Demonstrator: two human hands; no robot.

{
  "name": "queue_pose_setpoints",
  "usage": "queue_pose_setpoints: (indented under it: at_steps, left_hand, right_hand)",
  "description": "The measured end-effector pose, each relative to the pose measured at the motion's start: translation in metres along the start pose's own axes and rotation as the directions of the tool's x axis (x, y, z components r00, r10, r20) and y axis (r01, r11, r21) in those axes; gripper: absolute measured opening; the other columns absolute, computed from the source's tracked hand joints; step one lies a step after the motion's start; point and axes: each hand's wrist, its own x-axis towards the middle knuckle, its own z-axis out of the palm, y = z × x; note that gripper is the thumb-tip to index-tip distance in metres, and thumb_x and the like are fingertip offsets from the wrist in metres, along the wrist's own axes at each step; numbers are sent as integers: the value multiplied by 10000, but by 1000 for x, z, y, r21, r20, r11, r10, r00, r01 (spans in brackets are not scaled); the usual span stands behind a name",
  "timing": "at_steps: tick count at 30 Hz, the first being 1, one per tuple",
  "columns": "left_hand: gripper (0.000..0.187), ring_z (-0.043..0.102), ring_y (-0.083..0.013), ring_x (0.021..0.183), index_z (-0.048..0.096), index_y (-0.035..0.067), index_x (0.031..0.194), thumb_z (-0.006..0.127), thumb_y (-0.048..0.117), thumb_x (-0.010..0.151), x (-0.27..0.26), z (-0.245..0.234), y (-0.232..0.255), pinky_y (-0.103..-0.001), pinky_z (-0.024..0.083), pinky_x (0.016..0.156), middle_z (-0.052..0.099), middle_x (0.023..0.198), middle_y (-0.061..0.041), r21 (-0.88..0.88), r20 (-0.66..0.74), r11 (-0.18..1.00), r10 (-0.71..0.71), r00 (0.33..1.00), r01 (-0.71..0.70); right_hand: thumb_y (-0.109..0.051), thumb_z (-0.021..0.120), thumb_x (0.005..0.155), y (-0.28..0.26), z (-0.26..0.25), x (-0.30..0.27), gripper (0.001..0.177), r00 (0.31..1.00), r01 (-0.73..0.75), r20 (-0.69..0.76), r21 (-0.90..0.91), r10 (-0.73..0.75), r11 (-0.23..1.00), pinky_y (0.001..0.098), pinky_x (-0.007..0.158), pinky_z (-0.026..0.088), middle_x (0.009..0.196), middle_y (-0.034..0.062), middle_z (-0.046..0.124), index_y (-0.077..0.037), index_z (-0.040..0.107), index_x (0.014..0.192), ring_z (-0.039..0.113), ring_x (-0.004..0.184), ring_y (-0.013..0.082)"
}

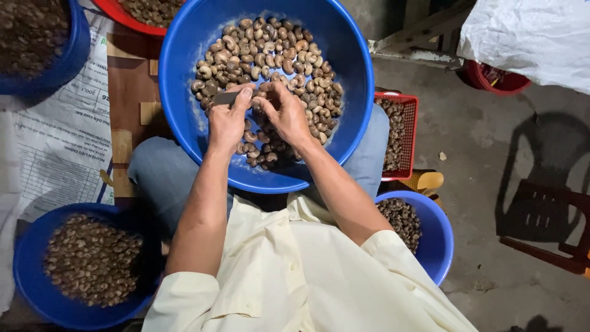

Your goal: The person sits on the floor and uses a small knife to peel the outer skin off cashew nuts. They pick each nut from a large blue basin, scrape the skin with the knife, and place the peeled nut into a smaller blue basin to the right.

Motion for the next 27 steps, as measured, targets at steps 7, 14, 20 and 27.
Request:
queue_pose_setpoints:
  at_steps: [7,14,20,27]
  left_hand:
    - [235,709,-348,1056,728,26,1193,641,197,1057,2,3,2,-444,638,859,724,1100,-270,-92,-62,995,-41,997,35]
    - [223,716,-366,1051,731,30,1193,618,171,1063,4,0,-1,-424,648,846,723,1117,-270,-67,-49,997,-31,998,28]
    - [164,739,-332,980,770,39,1120,686,139,1021,3,7,7,-400,652,789,739,1035,-245,-9,-75,1000,17,997,-18]
    - [169,730,-250,948,785,89,1124,687,175,1017,2,5,-2,-365,663,778,752,1025,-191,42,-55,999,-18,998,20]
  right_hand:
    - [-265,796,951,7,2,-1,297,999,-39,-23,10,39,999,454,784,612,974,132,784,-134,671,1185,768,927,334]
    - [-297,800,945,10,0,-1,310,999,-46,0,-23,46,999,480,782,610,969,146,784,-119,668,1164,764,925,360]
    - [-298,789,946,6,-2,-1,267,998,-60,-1,-79,60,995,472,765,615,959,108,788,-146,675,1133,764,898,344]
    - [-313,793,935,17,1,3,238,999,-43,-4,-126,43,991,453,747,623,953,92,774,-174,693,1101,765,879,314]
